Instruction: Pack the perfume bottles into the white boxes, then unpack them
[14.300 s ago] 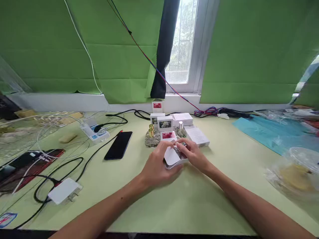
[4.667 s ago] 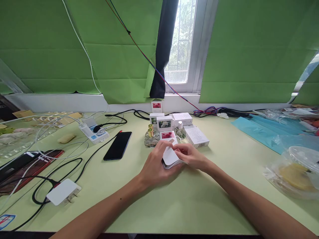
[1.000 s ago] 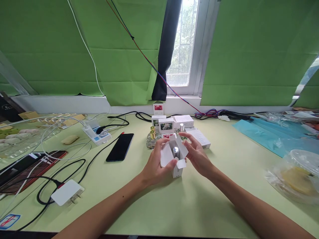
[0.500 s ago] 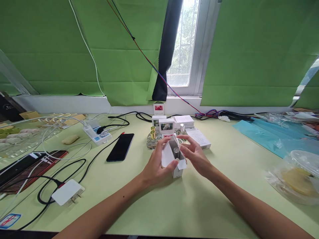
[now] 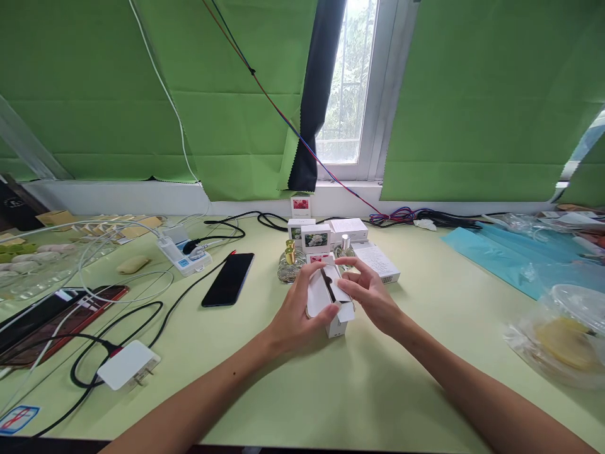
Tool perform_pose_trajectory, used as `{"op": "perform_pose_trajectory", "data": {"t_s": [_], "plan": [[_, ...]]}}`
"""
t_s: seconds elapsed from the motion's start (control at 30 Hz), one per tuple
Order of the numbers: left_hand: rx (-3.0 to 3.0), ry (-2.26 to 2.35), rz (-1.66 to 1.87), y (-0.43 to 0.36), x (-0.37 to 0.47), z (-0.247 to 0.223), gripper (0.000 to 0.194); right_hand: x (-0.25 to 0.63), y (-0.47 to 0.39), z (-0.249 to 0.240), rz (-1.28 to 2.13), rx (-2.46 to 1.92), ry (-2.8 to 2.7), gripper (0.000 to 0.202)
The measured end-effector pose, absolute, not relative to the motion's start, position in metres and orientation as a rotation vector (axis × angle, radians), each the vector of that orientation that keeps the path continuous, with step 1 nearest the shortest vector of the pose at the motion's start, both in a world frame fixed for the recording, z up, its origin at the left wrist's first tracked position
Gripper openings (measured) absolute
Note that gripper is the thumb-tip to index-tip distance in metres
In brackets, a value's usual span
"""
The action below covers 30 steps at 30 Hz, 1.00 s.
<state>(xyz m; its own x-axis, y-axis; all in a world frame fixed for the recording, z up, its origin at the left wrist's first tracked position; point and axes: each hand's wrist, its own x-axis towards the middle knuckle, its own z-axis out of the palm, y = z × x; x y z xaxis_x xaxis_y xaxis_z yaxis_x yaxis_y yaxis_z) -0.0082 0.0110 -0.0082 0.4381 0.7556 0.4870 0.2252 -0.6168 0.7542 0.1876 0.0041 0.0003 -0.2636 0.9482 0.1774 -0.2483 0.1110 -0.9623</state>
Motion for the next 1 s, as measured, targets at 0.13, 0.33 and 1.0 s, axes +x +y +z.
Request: {"op": "perform_pose_trajectory", "data": {"t_s": [0.13,0.33,1.0], "plan": [[2.114,0.84,1.089,0.0113,-0.0086,-0.0073,0.057,0.1877,0.0043,0.0002,1.4,-0.779,-1.299,0.047],[2.137,0.854,1.099,0.0114,-0.0084,-0.0069,0.051,0.1869,0.0052,-0.0004,1.398,-0.784,-1.299,0.046],[2.196,0.82,1.154,0.0129,-0.0087,-0.007,0.043,0.1857,0.0052,0.0015,1.373,-0.797,-1.311,0.047]]}}
